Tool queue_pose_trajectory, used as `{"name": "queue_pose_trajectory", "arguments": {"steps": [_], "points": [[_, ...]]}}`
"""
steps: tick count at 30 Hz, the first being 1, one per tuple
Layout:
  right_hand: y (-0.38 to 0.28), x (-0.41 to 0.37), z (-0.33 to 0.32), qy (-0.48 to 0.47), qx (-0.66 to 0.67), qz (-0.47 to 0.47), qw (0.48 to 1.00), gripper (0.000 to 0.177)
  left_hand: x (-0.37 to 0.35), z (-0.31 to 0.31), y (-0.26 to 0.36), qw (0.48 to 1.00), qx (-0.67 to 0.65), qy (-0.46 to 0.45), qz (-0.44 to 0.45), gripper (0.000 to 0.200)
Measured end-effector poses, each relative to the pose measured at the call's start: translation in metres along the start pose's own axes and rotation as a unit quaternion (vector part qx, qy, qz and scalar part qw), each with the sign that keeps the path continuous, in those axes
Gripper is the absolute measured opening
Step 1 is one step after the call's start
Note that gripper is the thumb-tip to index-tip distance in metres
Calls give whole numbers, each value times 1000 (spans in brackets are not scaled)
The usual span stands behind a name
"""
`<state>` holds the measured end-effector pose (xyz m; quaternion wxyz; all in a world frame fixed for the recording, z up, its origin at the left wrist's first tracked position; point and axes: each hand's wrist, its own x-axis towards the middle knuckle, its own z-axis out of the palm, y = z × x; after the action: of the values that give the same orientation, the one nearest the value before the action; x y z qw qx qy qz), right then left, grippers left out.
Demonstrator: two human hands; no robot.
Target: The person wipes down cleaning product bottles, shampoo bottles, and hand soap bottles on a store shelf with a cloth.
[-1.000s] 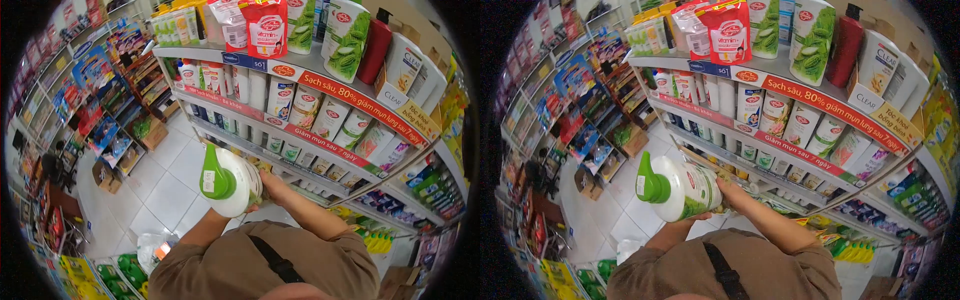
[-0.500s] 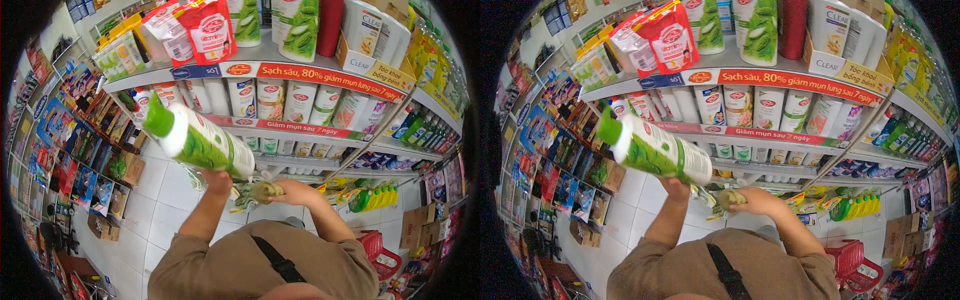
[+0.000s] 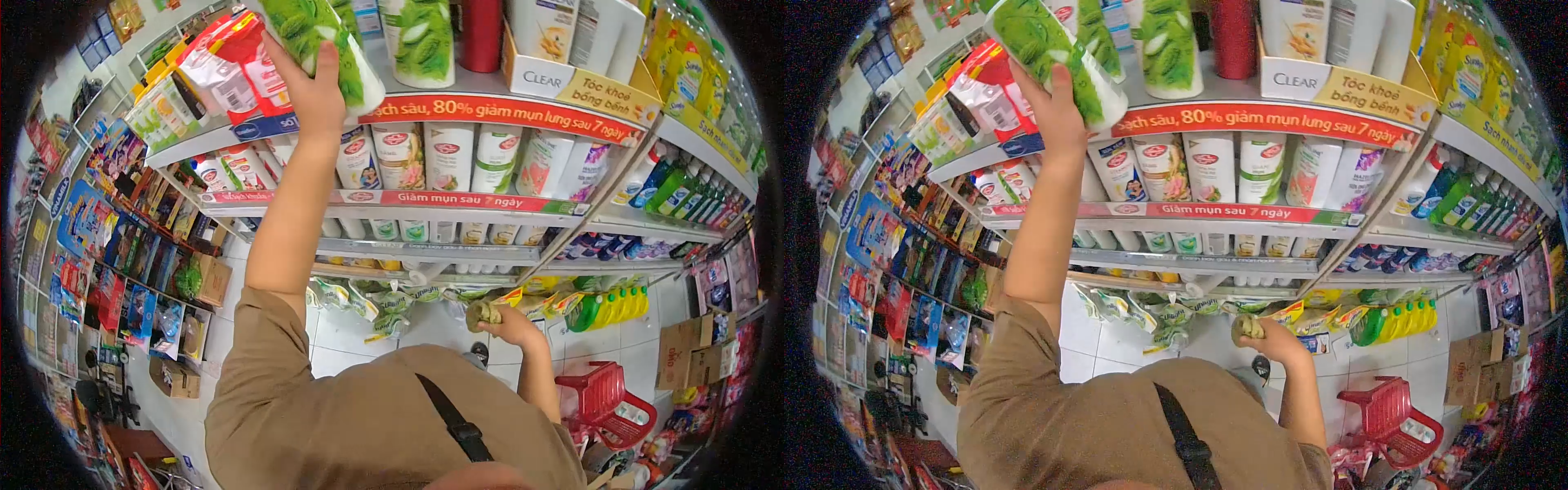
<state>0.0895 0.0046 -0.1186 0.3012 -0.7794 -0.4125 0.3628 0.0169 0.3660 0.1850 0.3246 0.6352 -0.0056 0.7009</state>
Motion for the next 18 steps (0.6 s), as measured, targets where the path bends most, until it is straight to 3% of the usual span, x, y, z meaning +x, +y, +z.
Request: {"name": "queue_pose_trajectory", "arguments": {"steps": [1, 4, 7, 9, 15, 18], "points": [[3, -3, -5, 32, 22, -64, 997, 35, 0, 7, 1, 999, 33, 3, 5, 82], [20, -5, -20, 32, 45, -26, 998, 36, 6, 20, -22, 997, 74, 2, 32, 79], [-5, -20, -53, -11, 29, 37, 999, 37, 7, 32, -24, 988, 153, 12, 15, 82], [6, -17, -62, -4, 23, 29, 999, 38, 8, 35, -34, 973, 228, 17, 35, 84], [24, -6, -85, -5, -4, 8, 1000, 42, 7, 42, -32, 967, 253, 13, 28, 79], [27, -4, -94, -13, -19, 7, 1000, 44, 2, 43, -31, 919, 369, 57, 123, 76]]}}
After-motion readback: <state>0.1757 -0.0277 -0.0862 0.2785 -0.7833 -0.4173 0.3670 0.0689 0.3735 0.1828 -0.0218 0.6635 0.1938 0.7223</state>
